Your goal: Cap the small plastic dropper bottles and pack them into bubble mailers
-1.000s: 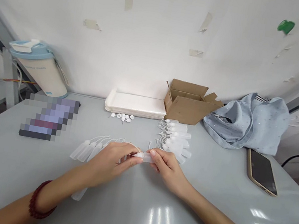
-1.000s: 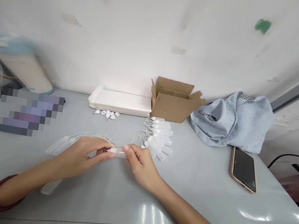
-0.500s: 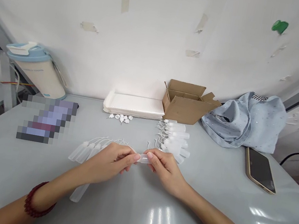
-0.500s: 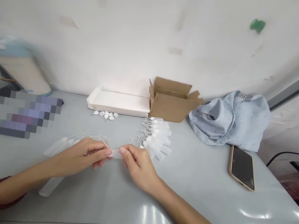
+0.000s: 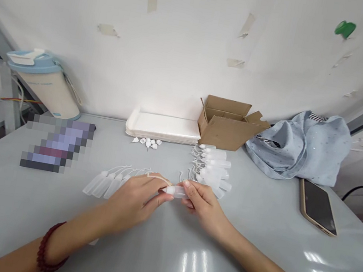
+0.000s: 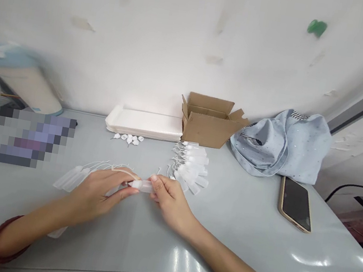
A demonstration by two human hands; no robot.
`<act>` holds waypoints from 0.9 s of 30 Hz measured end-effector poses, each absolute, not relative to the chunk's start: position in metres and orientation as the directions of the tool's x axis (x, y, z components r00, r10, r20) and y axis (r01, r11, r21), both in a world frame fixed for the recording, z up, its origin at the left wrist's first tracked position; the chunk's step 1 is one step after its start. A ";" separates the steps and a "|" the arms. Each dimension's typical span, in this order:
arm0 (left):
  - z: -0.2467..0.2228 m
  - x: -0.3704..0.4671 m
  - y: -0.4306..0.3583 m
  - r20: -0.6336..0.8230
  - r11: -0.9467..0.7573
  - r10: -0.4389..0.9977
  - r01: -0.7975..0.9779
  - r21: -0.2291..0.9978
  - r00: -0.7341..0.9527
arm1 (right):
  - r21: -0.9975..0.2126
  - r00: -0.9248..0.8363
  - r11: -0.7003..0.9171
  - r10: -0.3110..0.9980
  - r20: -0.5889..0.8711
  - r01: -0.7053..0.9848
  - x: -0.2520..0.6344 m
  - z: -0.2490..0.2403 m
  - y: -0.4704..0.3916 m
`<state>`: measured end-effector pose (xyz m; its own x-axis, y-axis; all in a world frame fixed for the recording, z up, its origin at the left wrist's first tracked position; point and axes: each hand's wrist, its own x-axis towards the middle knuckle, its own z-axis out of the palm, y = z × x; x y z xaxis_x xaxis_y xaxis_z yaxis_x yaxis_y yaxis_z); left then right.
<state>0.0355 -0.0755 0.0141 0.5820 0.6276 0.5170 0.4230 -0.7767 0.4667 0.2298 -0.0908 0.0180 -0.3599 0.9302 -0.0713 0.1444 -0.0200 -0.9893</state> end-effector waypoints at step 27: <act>0.011 0.038 -0.076 0.543 -0.844 0.536 0.411 0.343 0.646 | -0.965 -0.385 0.059 0.922 -0.045 0.255 0.231 0.021 -0.090</act>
